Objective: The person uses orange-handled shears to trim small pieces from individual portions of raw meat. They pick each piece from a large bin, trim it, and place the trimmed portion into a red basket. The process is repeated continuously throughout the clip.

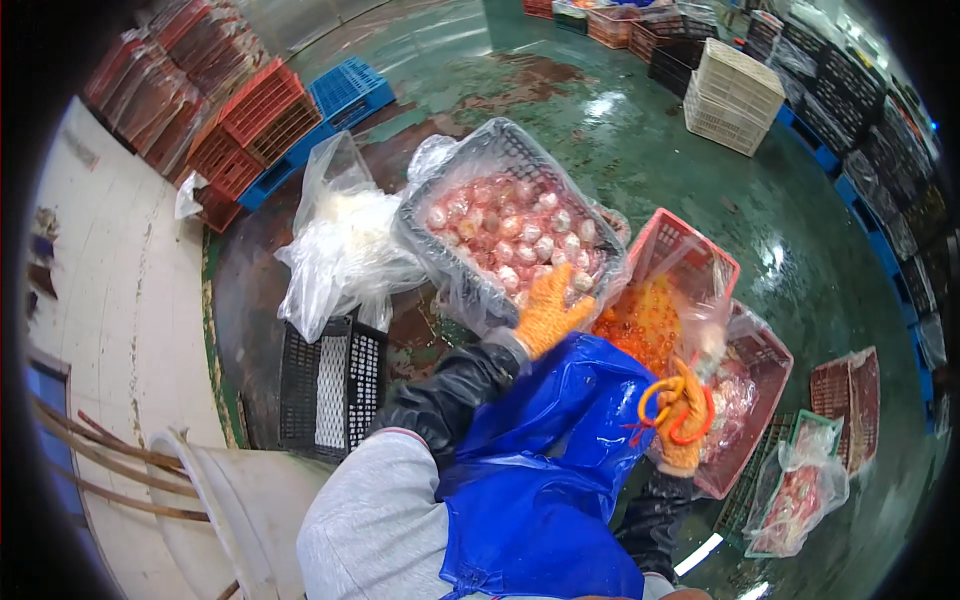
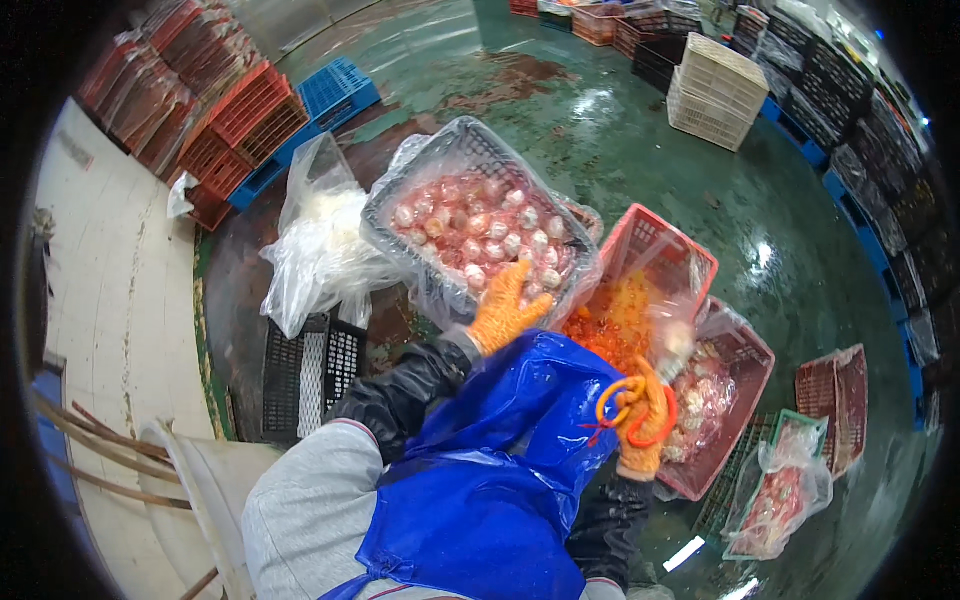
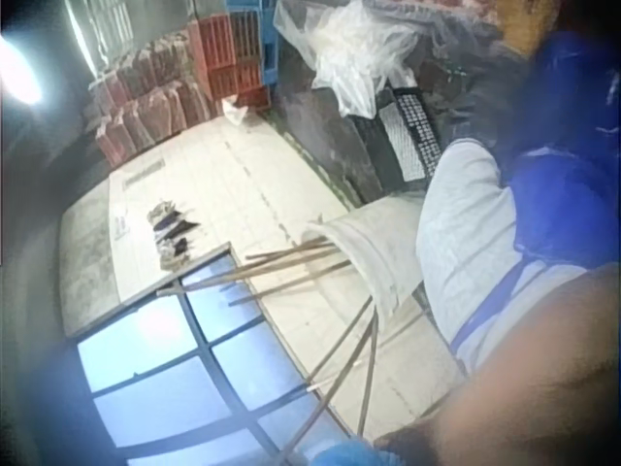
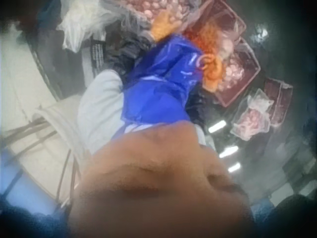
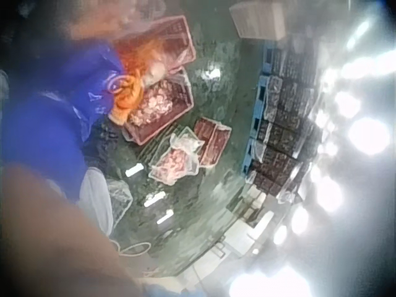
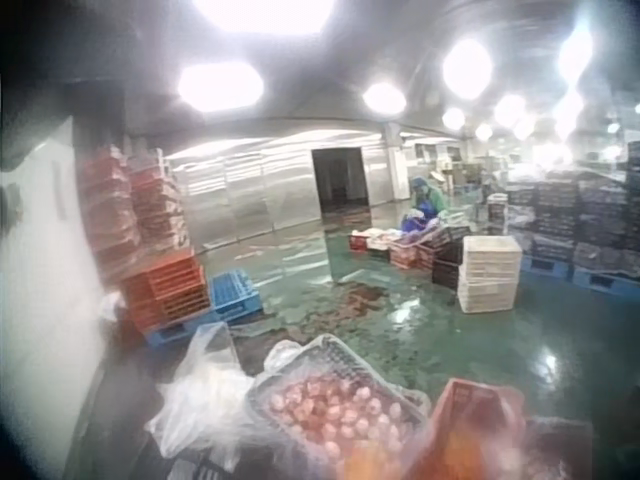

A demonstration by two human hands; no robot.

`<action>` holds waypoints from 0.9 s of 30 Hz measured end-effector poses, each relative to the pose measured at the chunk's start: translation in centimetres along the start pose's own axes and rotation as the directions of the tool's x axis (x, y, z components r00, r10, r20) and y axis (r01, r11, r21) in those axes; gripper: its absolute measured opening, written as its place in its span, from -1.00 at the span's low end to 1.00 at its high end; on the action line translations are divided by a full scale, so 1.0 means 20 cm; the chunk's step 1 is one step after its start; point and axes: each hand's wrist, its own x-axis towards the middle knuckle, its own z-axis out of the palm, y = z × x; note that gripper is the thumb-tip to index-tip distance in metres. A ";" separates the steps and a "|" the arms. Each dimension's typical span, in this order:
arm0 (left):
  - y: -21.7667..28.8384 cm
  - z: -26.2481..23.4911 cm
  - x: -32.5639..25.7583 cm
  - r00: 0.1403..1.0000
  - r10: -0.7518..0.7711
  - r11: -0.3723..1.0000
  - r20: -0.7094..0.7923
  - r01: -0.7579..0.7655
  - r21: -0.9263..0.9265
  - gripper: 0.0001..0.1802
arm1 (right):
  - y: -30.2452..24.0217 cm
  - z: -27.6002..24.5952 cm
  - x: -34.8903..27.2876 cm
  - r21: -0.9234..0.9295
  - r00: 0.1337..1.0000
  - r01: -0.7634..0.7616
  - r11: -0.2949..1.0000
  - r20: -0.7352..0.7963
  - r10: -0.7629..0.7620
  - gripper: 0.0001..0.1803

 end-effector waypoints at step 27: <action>0.02 -0.30 0.09 0.933 0.219 0.880 0.285 -0.063 -0.470 -0.80 | -0.01 0.18 -0.08 0.309 0.974 -0.213 0.927 -0.009 0.227 -0.56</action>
